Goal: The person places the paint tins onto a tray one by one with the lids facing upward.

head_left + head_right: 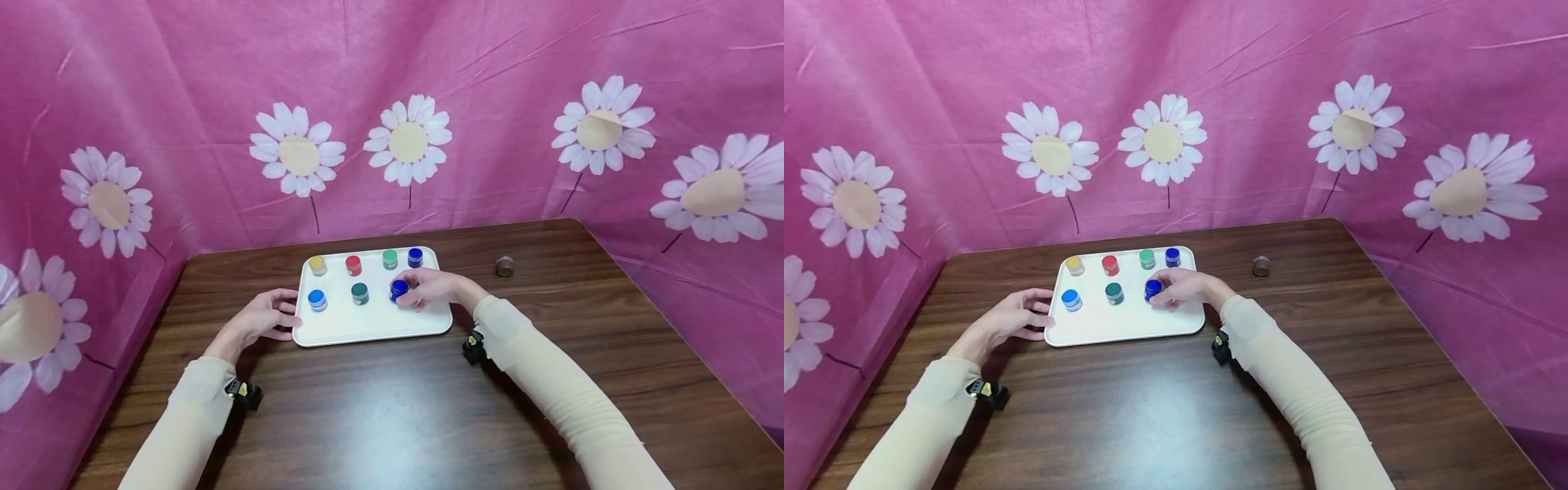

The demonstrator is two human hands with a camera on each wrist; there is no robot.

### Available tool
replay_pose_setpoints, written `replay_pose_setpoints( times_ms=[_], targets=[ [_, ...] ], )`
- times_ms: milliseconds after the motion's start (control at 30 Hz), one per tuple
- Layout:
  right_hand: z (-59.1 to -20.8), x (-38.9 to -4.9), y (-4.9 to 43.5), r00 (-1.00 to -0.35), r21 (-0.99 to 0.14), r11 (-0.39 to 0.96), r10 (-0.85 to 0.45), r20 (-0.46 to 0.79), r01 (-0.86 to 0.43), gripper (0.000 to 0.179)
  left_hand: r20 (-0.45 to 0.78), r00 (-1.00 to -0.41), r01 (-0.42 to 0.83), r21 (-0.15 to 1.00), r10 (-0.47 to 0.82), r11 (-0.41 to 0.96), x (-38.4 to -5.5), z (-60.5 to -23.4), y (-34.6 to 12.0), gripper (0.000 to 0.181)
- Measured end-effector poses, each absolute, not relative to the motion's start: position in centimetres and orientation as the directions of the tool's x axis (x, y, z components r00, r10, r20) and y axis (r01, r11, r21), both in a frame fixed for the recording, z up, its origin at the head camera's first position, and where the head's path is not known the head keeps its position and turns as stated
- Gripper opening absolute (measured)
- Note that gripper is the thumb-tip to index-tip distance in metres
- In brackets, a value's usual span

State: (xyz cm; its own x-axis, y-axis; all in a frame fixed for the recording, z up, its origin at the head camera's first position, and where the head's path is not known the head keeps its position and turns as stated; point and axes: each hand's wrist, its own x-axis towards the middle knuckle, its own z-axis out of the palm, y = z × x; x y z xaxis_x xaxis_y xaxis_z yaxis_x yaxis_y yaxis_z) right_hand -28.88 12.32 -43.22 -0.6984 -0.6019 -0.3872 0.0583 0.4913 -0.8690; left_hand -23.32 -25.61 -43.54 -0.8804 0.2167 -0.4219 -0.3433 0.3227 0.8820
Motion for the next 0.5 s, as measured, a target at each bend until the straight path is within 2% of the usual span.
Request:
replay_pose_setpoints(
  times_ms=[200,500],
  targets=[
    [-42.99,-28.85,12.13,-0.720,-0.853,0.521,-0.581,-0.379,0.029,0.043,-0.421,-0.880,-0.344,0.884,0.221,0.316,-23.32,-43.39,-25.58,0.073],
    [-43.00,-28.65,11.96,-0.719,-0.858,0.513,-0.592,-0.363,0.011,0.042,-0.424,-0.878,-0.345,0.883,0.222,0.319,-23.22,-43.43,-25.68,0.072]
  ],
)
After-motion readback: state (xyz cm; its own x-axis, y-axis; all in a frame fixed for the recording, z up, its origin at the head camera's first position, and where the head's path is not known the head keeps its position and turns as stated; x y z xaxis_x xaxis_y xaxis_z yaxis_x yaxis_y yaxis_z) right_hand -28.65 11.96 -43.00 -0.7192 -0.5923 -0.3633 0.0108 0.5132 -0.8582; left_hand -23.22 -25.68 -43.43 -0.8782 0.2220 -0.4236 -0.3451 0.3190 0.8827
